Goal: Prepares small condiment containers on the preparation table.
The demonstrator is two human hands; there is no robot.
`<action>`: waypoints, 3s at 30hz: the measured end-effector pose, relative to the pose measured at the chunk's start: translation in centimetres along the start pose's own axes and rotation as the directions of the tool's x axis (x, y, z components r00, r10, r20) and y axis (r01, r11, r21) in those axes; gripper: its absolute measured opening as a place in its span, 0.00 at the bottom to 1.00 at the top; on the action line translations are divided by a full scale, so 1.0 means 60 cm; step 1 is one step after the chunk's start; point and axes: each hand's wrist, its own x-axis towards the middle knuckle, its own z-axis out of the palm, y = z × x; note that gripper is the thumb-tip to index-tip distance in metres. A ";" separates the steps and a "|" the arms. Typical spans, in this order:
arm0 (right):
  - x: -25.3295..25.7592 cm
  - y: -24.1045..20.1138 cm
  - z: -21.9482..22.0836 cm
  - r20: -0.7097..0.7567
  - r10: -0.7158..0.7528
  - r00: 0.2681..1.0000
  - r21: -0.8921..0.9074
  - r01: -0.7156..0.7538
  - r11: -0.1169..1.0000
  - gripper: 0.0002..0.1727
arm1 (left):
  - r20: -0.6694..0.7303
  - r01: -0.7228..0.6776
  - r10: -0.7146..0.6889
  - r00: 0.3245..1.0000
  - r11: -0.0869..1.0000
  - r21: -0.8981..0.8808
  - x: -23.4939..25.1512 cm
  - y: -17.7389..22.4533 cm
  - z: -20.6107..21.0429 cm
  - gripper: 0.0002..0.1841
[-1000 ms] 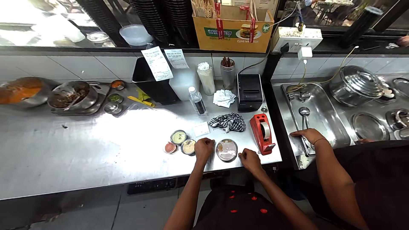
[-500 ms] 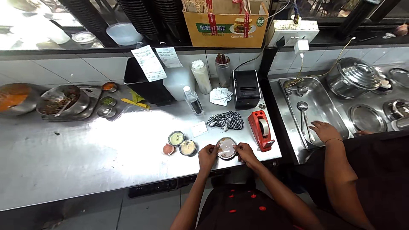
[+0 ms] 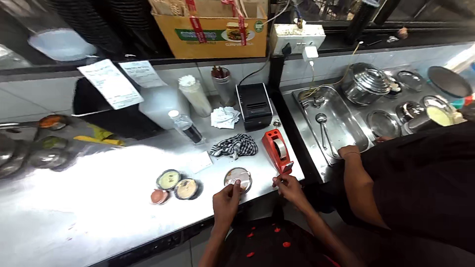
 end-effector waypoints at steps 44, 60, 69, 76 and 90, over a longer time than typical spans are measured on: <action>-0.134 -0.036 -0.126 -0.219 0.212 0.952 0.253 -0.154 0.955 0.10 | 0.711 0.682 -0.060 0.701 0.348 -0.643 0.018 0.170 0.227 0.45; -0.217 0.081 -0.131 -0.300 0.209 0.931 0.157 -0.168 0.973 0.11 | 0.621 0.654 -0.222 0.752 0.370 -0.660 -0.006 0.186 0.249 0.25; -0.204 0.118 -0.115 -0.335 0.155 0.930 -0.106 -0.200 0.974 0.14 | 0.472 0.613 -0.410 0.781 0.356 -0.705 0.000 0.214 0.265 0.14; -0.190 0.130 -0.115 -0.225 0.174 0.959 -0.080 -0.196 0.977 0.13 | 0.450 0.632 -0.472 0.758 0.360 -0.686 0.015 0.208 0.269 0.11; -0.187 0.178 -0.142 -0.020 0.142 0.990 0.133 -0.139 0.981 0.11 | 0.517 0.701 -0.482 0.708 0.387 -0.599 0.003 0.142 0.215 0.10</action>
